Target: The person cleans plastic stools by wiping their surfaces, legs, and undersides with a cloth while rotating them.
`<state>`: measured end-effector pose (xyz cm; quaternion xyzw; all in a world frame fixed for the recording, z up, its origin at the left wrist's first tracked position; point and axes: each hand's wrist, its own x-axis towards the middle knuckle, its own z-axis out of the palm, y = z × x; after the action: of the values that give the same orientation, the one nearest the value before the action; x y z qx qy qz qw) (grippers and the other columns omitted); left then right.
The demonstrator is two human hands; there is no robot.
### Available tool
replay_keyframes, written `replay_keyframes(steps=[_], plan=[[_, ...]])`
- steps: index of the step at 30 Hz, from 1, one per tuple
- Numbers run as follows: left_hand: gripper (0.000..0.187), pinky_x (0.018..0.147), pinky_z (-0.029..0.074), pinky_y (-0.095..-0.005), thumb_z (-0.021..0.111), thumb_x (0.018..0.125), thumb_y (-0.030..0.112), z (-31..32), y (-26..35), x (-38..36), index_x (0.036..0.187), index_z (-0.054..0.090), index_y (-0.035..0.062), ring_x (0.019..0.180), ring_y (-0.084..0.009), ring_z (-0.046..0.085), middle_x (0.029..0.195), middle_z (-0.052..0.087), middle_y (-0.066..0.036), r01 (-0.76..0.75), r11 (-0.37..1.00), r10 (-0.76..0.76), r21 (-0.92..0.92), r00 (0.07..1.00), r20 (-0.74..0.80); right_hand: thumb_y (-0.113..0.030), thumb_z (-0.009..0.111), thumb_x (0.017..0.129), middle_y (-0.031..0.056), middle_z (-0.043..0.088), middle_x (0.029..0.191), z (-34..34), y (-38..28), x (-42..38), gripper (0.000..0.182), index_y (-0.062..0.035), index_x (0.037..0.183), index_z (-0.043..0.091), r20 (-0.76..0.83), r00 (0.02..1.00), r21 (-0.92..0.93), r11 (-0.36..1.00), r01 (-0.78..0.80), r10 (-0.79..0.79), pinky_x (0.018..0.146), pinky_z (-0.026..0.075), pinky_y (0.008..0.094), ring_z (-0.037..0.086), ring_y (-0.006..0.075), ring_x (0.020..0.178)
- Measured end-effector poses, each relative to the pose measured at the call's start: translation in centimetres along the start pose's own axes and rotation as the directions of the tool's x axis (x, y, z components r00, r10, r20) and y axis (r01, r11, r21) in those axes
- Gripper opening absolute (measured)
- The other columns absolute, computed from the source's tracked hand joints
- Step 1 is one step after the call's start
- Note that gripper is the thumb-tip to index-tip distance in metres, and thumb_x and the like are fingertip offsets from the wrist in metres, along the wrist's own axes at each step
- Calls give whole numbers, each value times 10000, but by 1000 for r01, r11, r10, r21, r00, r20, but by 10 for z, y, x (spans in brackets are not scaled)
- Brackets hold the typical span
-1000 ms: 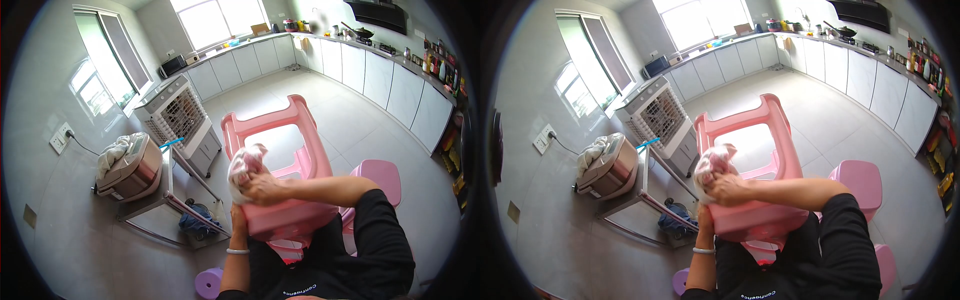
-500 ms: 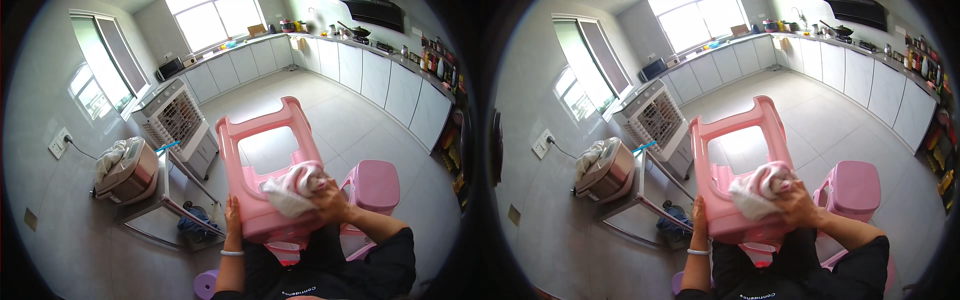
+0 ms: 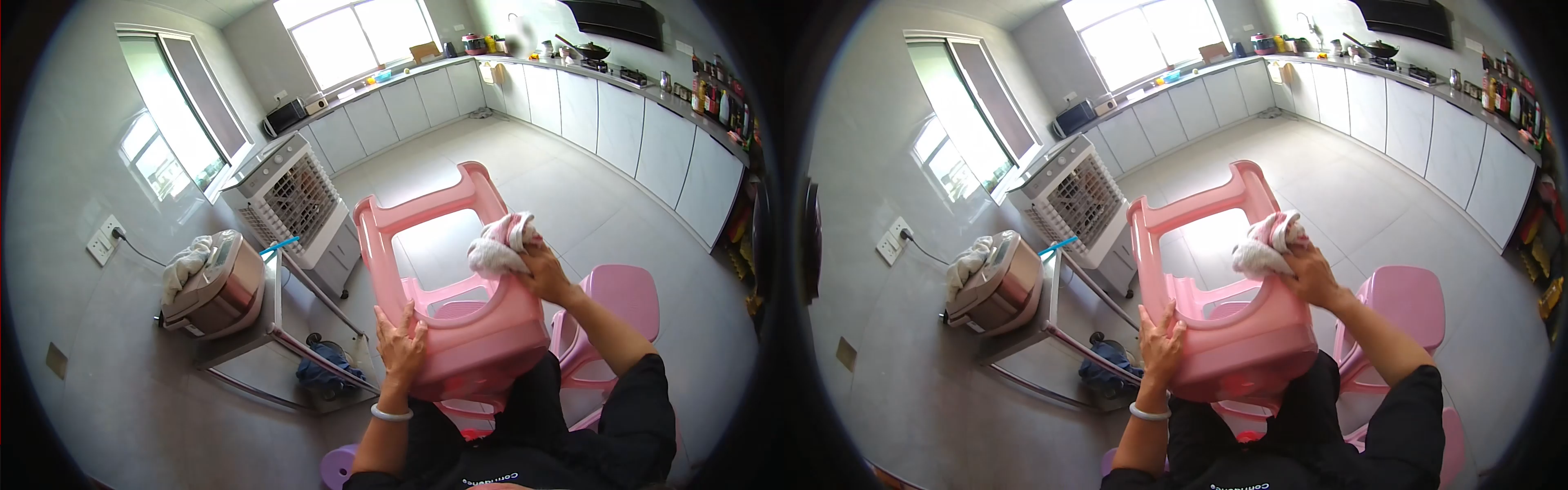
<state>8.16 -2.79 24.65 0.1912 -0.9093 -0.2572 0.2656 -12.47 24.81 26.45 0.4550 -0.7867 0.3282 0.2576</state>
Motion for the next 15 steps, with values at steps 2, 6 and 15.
replay_keyframes(steps=[2,6,15], plan=[[549,1101,315,-653,654,877,563,-9,16,4,1319,669,238,1450,-556,229,1571,235,-356,18,995,-23,98,999,42,-169,680,792,170,665,1210,3,8,19,378,-110,1165,705,14,999,7,999,44,-44,1034,430,505,576,401,1180],[484,1052,265,-748,614,893,583,-8,34,12,1082,761,162,1440,-629,135,1582,238,-347,-33,985,17,172,996,91,-143,673,797,152,690,1164,3,8,42,355,-112,1147,718,41,997,-69,996,65,-62,1016,460,503,590,396,1170],[374,1077,278,-681,668,875,487,-8,19,13,964,744,132,1426,-628,190,1566,266,-363,-175,967,158,187,982,102,-65,601,937,54,704,1033,5,9,158,248,-32,1161,702,-157,825,869,473,-146,542,877,528,286,646,136,973]])
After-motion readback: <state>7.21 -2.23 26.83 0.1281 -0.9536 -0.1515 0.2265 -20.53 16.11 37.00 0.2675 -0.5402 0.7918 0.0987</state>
